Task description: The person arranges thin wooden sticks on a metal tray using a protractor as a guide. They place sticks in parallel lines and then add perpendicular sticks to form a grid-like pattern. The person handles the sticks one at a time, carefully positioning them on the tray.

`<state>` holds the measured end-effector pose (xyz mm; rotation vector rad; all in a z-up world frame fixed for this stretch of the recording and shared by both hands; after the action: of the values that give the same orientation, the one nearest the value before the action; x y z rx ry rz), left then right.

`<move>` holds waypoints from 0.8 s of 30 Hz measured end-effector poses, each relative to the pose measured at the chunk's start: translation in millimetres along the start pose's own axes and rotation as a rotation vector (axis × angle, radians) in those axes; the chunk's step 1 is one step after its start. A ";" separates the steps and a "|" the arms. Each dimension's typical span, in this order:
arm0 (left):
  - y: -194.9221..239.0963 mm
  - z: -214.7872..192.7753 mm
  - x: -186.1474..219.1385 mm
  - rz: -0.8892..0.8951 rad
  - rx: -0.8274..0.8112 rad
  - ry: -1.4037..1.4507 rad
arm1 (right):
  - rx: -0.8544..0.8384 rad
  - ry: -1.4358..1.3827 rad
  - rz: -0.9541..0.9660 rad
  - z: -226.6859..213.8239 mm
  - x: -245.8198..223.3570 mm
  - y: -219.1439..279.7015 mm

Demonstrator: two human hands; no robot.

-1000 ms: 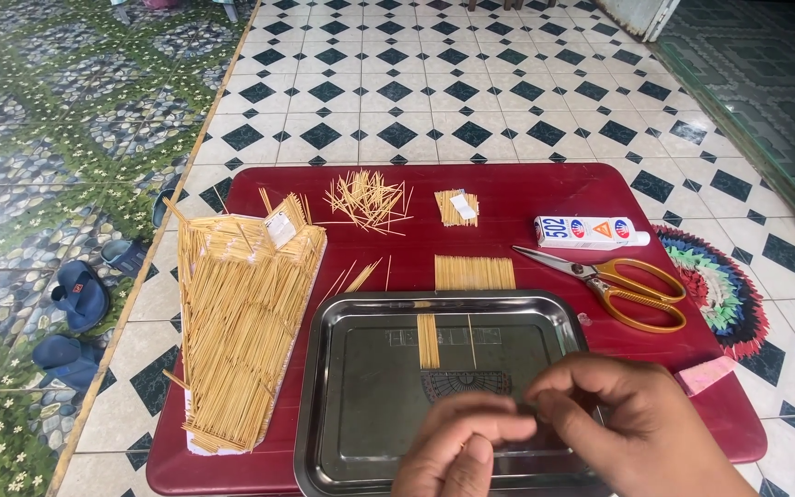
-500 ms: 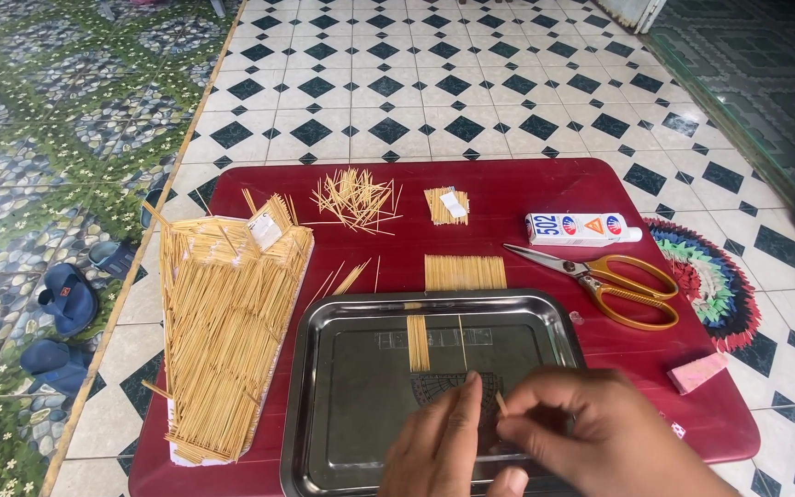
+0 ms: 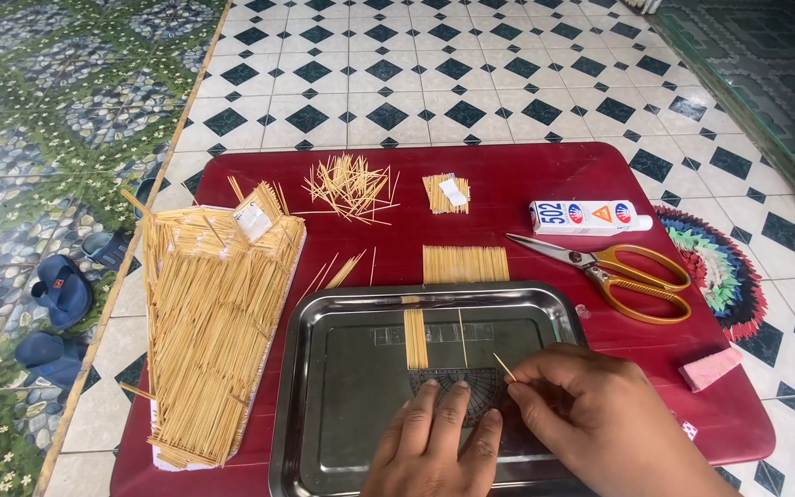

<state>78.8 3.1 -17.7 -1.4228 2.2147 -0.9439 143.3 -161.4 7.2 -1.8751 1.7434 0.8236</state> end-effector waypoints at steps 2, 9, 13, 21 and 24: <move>0.0 1.9 1.9 0.028 -0.008 0.005 | 0.016 0.006 -0.027 1.5 -0.8 -0.6; 1.9 6.5 1.5 -0.039 0.018 -0.012 | 0.029 -0.024 -0.138 7.8 -1.8 -2.2; 1.7 6.7 -0.2 -0.074 0.047 -0.032 | 0.000 -0.003 -0.077 11.7 3.2 -4.0; 3.1 8.0 -1.7 -0.116 0.040 -0.086 | 0.038 -0.013 -0.171 12.0 1.0 -3.1; 5.9 9.0 -2.1 -0.106 0.019 -0.079 | 0.053 -0.019 -0.213 11.7 -0.3 -2.2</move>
<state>81.3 3.5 -28.4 -1.5548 2.0863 -0.9241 144.1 -153.0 -1.1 -1.9687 1.5065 0.7054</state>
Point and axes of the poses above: each hand's wrist, its own y-axis away from the middle knuckle, its own z-axis out of the palm, x = y × z, the point moved 7 cm from there along -y, towards the middle knuckle, and after that the axes turned 9 degrees about -y, right-handed, at the moved point
